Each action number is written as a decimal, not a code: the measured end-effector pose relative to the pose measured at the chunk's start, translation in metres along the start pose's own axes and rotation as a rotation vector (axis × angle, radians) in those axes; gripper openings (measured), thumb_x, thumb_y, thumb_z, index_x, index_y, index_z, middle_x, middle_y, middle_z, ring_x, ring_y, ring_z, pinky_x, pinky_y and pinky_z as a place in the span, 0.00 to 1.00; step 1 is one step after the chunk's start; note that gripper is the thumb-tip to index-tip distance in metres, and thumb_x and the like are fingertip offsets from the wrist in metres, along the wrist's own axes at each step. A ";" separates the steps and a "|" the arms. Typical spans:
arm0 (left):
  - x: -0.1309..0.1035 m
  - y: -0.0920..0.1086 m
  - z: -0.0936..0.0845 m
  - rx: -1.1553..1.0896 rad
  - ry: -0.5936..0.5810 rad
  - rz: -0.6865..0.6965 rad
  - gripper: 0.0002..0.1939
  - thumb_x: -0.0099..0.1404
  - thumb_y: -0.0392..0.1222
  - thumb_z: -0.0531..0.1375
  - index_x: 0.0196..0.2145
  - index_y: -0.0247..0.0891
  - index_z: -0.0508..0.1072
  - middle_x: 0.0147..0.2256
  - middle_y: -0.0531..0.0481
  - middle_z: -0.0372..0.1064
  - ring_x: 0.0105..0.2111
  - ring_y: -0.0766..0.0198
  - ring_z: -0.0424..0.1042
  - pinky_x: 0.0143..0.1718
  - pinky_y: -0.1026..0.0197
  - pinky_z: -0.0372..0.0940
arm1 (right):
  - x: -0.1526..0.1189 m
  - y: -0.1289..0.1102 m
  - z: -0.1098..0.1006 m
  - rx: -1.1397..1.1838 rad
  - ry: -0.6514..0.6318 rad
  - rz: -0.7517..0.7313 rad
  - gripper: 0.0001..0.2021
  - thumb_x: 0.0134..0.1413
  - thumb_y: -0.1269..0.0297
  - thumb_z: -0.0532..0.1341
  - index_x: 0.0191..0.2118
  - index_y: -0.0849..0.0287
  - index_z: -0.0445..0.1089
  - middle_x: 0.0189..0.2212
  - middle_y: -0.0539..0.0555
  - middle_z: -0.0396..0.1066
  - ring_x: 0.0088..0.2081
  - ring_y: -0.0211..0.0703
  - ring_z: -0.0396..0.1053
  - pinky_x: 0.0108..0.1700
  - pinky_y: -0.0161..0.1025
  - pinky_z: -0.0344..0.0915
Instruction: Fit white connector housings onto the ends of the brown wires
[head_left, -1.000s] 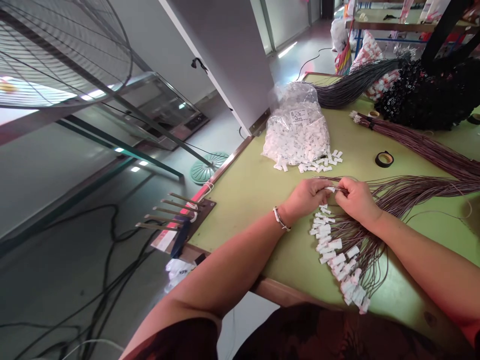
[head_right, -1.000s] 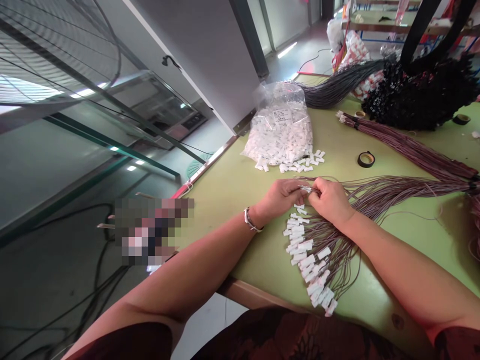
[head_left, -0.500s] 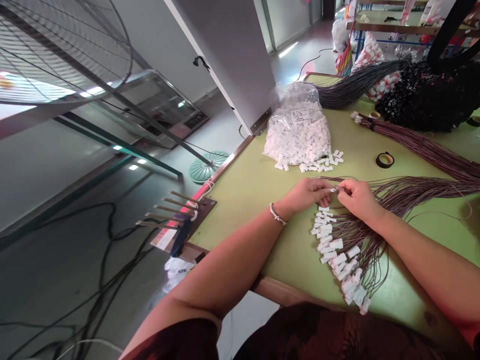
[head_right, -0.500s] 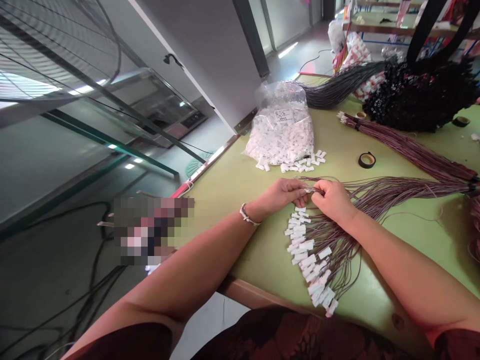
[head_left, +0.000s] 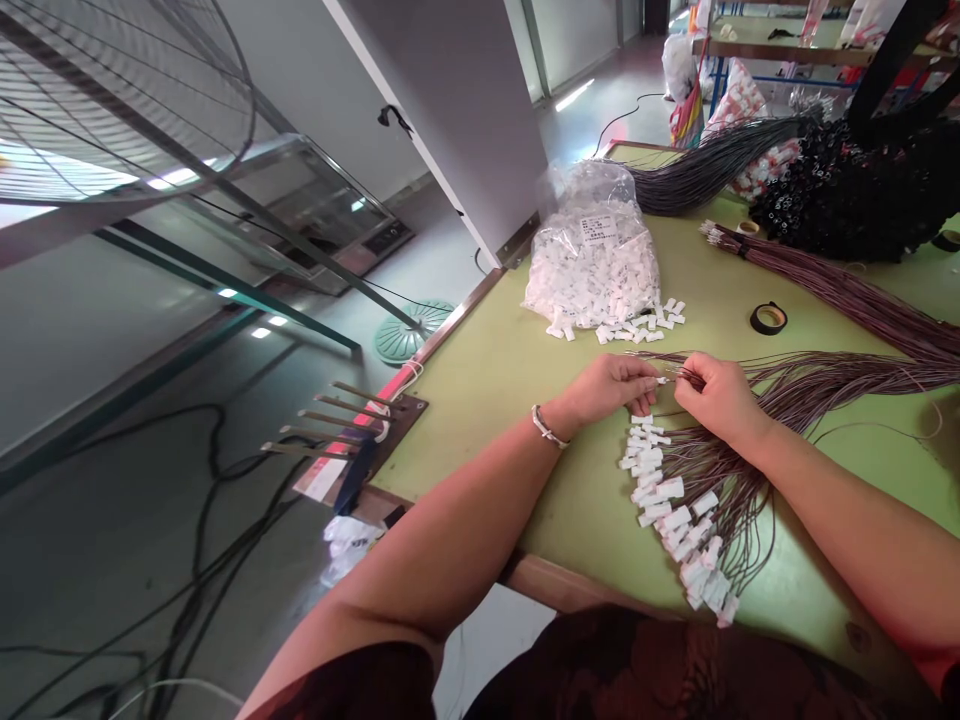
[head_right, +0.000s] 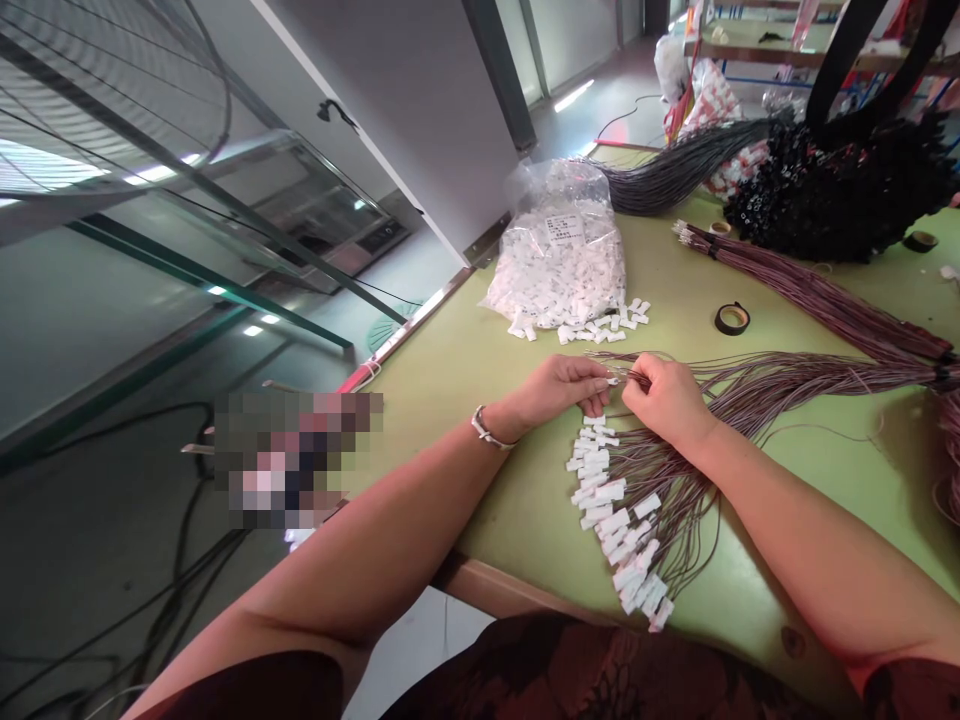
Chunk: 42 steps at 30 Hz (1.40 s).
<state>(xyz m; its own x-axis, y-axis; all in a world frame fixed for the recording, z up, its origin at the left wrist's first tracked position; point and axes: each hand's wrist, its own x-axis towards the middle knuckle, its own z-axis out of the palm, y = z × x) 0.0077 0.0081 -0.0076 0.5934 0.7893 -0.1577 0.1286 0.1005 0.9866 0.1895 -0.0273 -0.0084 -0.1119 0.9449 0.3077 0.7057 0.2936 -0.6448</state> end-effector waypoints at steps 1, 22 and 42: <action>0.000 0.001 0.000 0.019 -0.003 0.004 0.08 0.59 0.39 0.61 0.32 0.30 0.73 0.21 0.52 0.71 0.19 0.71 0.71 0.23 0.67 0.69 | 0.000 -0.001 0.000 -0.029 -0.006 -0.013 0.04 0.43 0.69 0.55 0.21 0.58 0.60 0.17 0.47 0.62 0.20 0.34 0.55 0.25 0.33 0.52; 0.002 0.000 0.002 0.056 -0.022 0.015 0.10 0.61 0.41 0.59 0.31 0.29 0.72 0.20 0.52 0.68 0.18 0.72 0.68 0.21 0.68 0.66 | -0.001 -0.003 0.003 -0.106 -0.015 -0.097 0.03 0.43 0.71 0.54 0.23 0.57 0.62 0.17 0.48 0.63 0.20 0.36 0.57 0.26 0.34 0.53; 0.000 0.005 0.006 0.284 -0.048 0.126 0.14 0.66 0.44 0.52 0.25 0.34 0.66 0.20 0.54 0.63 0.18 0.73 0.64 0.19 0.70 0.62 | -0.003 -0.006 0.003 -0.032 -0.019 -0.066 0.04 0.41 0.71 0.54 0.21 0.57 0.61 0.15 0.46 0.61 0.19 0.35 0.55 0.25 0.34 0.53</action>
<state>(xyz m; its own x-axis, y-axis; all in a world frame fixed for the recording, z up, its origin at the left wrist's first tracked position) 0.0132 0.0049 -0.0032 0.6550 0.7544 -0.0433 0.2645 -0.1752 0.9483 0.1832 -0.0309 -0.0076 -0.1723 0.9261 0.3356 0.7183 0.3512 -0.6006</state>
